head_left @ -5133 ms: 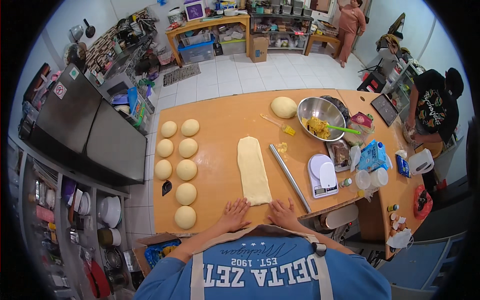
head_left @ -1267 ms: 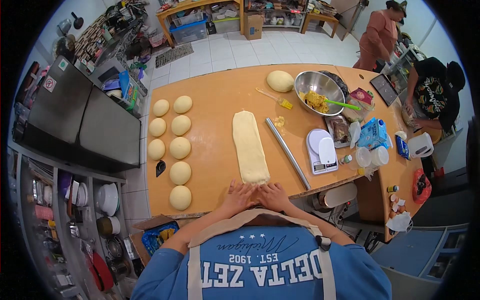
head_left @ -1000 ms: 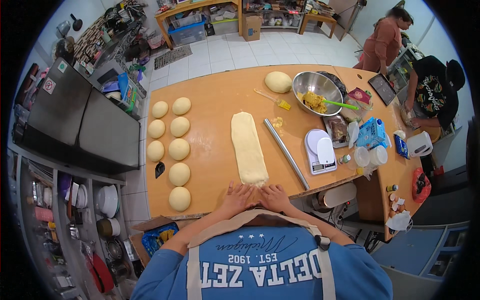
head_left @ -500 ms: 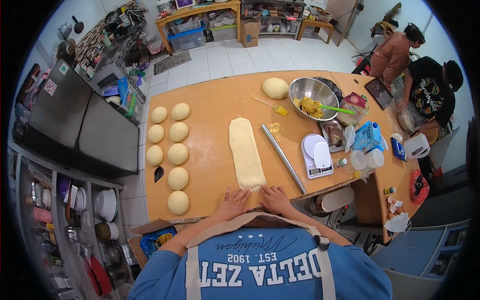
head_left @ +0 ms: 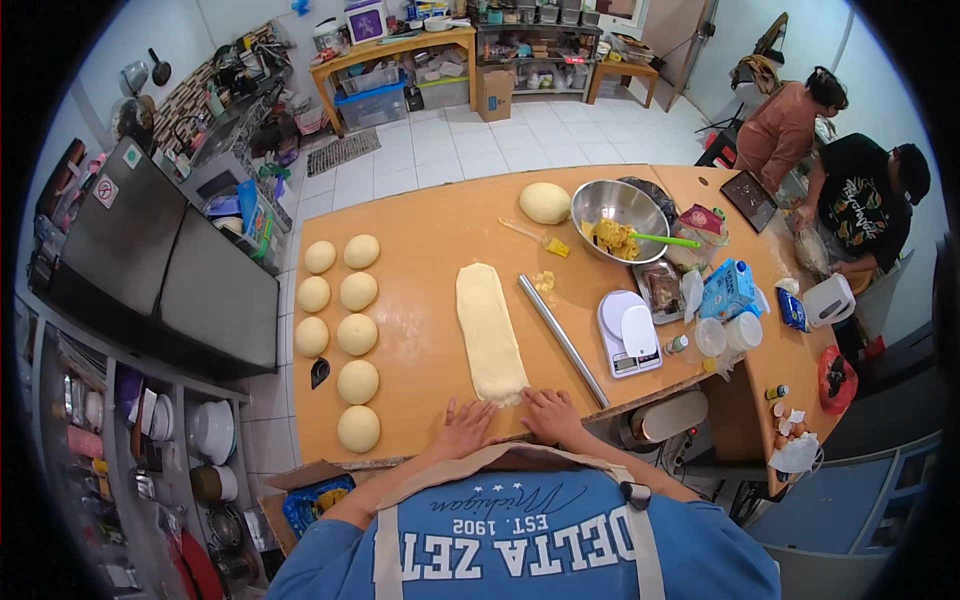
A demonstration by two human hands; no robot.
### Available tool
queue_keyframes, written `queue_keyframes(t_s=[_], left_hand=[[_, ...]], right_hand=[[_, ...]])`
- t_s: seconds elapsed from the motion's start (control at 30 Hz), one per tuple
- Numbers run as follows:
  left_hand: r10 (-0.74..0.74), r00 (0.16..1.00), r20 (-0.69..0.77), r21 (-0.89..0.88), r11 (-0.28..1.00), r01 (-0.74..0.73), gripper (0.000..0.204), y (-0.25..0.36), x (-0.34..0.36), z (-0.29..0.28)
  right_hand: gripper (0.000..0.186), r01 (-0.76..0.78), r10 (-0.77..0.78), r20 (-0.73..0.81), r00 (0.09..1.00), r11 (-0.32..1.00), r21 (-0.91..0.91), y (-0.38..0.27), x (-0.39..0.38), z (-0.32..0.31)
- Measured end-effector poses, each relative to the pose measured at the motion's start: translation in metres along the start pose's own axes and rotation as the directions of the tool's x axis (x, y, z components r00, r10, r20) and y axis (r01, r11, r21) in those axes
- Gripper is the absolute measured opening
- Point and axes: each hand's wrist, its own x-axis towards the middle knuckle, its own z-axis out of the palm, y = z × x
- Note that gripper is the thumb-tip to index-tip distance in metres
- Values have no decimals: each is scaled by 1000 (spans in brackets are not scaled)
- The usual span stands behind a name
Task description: The person rolls a piece of dough into a rectangle using a rolling pin and then rolls it up into a cylinder.
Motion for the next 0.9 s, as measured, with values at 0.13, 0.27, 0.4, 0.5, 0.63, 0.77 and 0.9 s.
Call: queue_keyframes(t_s=[0.13, 0.27, 0.4, 0.5, 0.63, 0.77, 0.9], left_hand=[[-62, 997, 55, -71, 995, 66, 71, 1, 2, -5], [-42, 999, 35, -5, 999, 42, 70, -2, 0, -2], [-39, 998, 44, -42, 998, 41, 70, -2, 0, -3], [-33, 999, -13, -3, 999, 33, 69, -4, 0, -7], [-24, 999, 48, -32, 999, 25, 70, -6, -1, -10], [-14, 997, 71, -40, 999, 17, 70, -4, 2, -14], [-12, 1000, 29, -52, 999, 14, 69, -6, -1, -13]], right_hand=[[54, -17, 17, 3, 1000, 1000, 9, 0, -1, 2], [55, -20, 19, 16, 1000, 1000, 18, 0, 2, 5], [52, -50, 50, 0, 999, 999, -5, 2, 1, 2], [51, -42, 43, -27, 999, 999, 8, 3, 1, 1], [50, -17, 17, 28, 999, 1000, 7, 2, 1, 4], [49, -6, 6, 75, 997, 1000, 8, 4, 1, 8], [48, 3, -3, 87, 996, 1000, 4, 4, 2, 7]])
